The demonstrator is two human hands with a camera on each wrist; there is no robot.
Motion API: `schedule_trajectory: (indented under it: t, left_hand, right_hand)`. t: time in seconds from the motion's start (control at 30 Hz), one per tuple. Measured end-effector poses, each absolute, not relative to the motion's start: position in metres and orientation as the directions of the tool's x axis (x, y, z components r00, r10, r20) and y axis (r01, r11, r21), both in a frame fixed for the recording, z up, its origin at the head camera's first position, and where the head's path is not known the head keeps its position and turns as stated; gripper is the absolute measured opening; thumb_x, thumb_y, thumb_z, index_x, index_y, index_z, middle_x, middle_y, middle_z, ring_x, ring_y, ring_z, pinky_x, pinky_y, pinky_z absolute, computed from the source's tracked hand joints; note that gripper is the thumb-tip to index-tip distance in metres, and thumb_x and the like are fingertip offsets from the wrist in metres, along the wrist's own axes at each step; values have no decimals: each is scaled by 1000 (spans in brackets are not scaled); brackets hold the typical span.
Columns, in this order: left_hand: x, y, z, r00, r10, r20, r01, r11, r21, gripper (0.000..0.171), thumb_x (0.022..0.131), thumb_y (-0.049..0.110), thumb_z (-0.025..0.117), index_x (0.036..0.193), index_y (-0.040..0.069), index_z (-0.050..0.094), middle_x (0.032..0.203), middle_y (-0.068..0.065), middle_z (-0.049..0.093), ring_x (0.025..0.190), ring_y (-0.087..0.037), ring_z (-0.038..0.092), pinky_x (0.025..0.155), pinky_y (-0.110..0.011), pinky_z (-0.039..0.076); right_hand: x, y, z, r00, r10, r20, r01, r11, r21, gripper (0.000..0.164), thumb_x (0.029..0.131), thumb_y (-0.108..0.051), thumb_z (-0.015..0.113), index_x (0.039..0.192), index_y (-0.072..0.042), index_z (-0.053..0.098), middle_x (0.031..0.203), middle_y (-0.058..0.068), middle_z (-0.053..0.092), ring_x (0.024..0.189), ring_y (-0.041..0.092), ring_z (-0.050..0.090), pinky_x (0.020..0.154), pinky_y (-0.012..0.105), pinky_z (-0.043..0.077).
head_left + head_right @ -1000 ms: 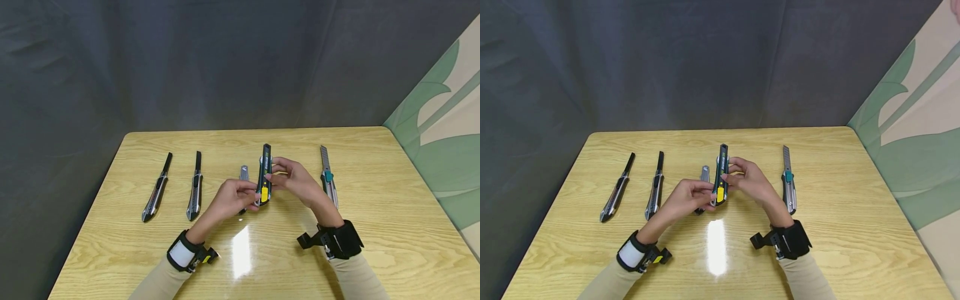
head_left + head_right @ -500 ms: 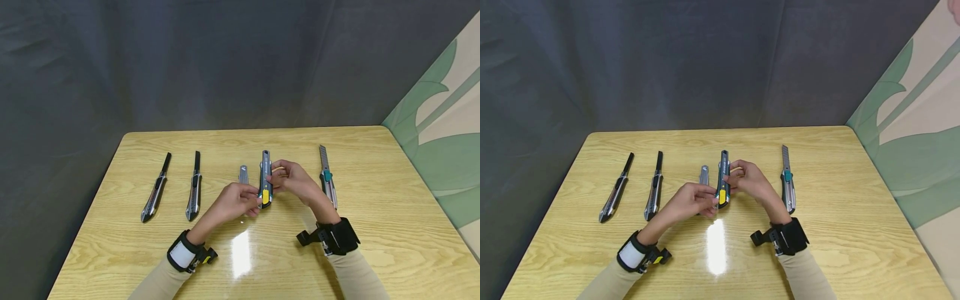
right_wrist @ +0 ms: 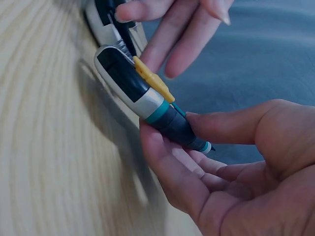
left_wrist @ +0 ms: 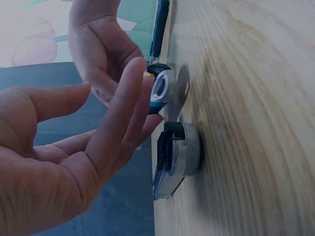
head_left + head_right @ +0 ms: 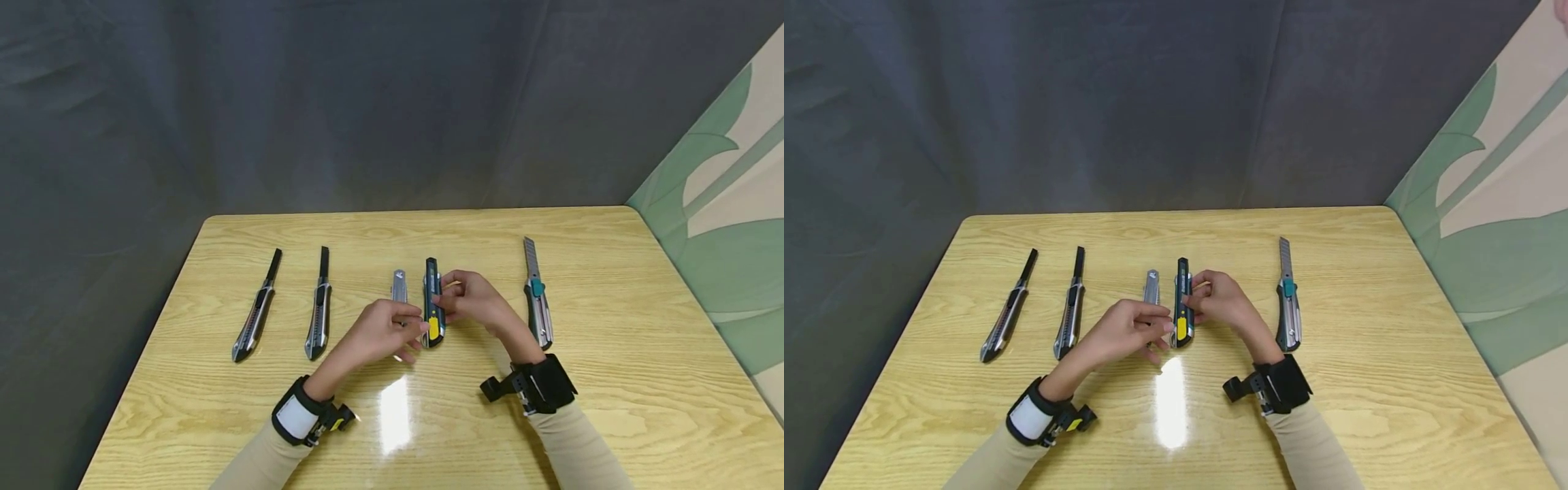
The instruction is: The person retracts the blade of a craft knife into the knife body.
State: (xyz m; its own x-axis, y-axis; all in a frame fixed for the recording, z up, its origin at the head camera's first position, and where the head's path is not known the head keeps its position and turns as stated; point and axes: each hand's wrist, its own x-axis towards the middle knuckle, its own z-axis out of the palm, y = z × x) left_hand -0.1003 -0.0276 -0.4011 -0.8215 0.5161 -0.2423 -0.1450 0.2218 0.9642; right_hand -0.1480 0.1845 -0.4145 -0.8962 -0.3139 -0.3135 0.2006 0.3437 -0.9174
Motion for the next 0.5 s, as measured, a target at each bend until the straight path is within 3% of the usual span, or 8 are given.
schedule_trajectory:
  t: [0.3, 0.5]
  left_hand:
    - [-100, -30, -399, -820, 516, -247, -156, 213, 964, 42, 93, 17, 59, 129, -5, 52, 116, -24, 64, 82, -36, 66, 65, -53, 62]
    - [-94, -31, -380, -824, 503, -261, -173, 217, 961, 39, 94, 11, 56, 128, -7, 51, 120, -27, 60, 85, -41, 64, 68, -57, 60]
  right_hand:
    - [-147, 179, -419, -905, -278, -322, 188, 417, -889, 34, 87, -9, 65, 113, 5, 50, 89, 21, 67, 73, 27, 66, 66, 40, 64]
    - [-145, 175, -418, -898, -221, -381, 221, 522, -824, 36, 87, -19, 67, 114, 0, 52, 89, 17, 68, 64, 26, 67, 59, 38, 64]
